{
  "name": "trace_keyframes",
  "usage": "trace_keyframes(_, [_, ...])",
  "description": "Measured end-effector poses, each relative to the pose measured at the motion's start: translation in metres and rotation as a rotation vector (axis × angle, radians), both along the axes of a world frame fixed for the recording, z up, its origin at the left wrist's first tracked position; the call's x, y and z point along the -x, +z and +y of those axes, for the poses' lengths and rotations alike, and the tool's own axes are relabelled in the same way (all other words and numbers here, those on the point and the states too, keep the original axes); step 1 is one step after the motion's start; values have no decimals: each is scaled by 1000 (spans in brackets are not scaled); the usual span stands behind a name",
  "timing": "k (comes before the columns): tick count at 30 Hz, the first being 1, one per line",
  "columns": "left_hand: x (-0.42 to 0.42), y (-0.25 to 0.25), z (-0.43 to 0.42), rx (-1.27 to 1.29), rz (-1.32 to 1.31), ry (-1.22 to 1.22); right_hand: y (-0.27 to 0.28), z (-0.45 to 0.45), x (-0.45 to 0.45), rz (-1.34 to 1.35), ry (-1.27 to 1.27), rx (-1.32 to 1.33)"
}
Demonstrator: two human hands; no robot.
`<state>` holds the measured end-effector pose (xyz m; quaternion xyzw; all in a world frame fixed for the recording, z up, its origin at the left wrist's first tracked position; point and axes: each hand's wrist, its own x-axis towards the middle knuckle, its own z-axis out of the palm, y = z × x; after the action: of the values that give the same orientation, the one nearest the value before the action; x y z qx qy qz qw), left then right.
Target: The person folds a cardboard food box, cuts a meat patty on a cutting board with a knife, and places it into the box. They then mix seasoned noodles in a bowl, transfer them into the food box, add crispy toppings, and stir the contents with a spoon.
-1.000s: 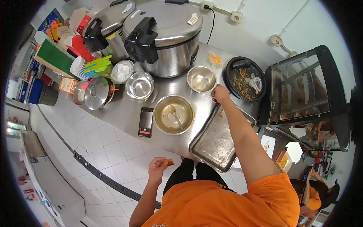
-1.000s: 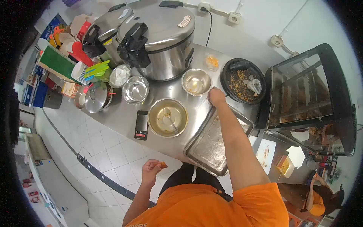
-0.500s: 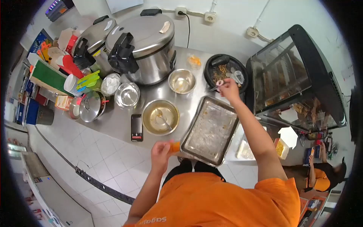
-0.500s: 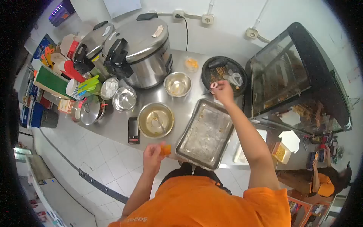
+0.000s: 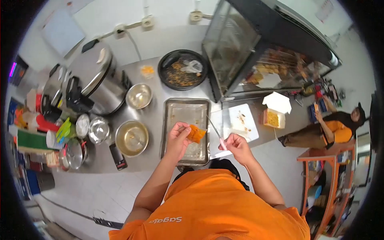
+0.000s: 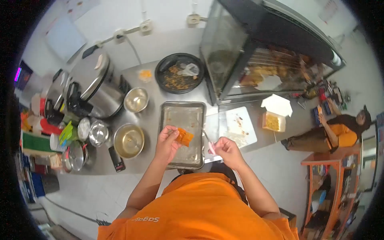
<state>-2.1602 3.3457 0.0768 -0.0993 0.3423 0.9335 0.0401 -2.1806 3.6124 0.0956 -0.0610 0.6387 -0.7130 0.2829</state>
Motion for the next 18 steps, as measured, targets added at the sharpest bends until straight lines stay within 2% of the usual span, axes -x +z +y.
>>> trace_keyframes(1, [6,-1,13,-11,7,-5,20,3,-6,-10,-8,67])
trace_keyframes(3, [20,-2,40,-33,23,0,32,20,-6,152,-3,5])
trace_keyframes(6, [36,2,78,-81,57,-61,32,57,6,633,47,-402])
trace_keyframes(10, [54,1,129,-32,62,-84,36,97,31,709,72,-492])
trace_keyframes(18, [89,-1,210,-12,42,-60,18,179,79,630,128,-354])
